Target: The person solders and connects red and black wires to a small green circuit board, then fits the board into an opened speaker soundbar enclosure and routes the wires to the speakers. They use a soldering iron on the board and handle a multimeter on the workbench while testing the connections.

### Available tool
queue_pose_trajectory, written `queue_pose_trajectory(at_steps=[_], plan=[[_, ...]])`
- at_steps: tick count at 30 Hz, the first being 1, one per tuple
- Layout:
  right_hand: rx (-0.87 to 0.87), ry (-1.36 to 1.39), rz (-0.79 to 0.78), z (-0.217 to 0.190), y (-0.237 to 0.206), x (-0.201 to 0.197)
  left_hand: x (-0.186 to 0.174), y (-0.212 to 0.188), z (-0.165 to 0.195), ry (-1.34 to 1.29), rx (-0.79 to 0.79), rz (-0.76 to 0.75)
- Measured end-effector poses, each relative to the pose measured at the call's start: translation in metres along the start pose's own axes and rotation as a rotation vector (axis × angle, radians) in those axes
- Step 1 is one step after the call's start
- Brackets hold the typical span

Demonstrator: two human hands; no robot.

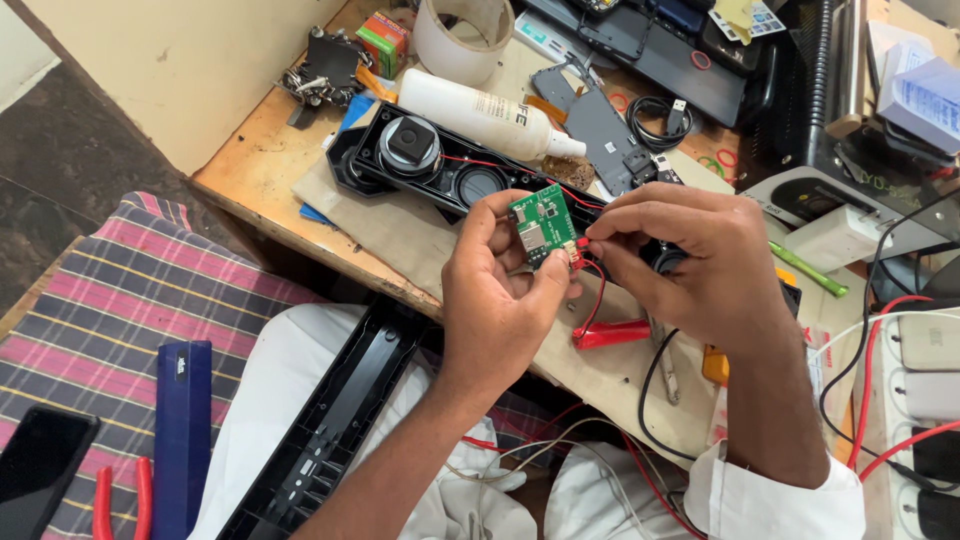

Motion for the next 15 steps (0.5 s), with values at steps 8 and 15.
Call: queue_pose_trajectory(at_steps=[8, 15], plan=[[0.001, -0.042, -0.026, -0.009, 0.004, 0.001, 0.002, -0.001, 0.005, 0.059, 0.049, 0.002], [0.03, -0.023, -0.026, -0.011, 0.005, 0.001, 0.001, 0.001, 0.003, 0.01, 0.013, 0.027]])
Point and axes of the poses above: each hand's wrist, its own y-axis towards the middle knuckle, its own x-axis out of the palm, z = x × y, the point moved 8 cm from there along y, towards the middle knuckle, and after that the axes turned 4 degrees about -z, right-handed, at the moved point
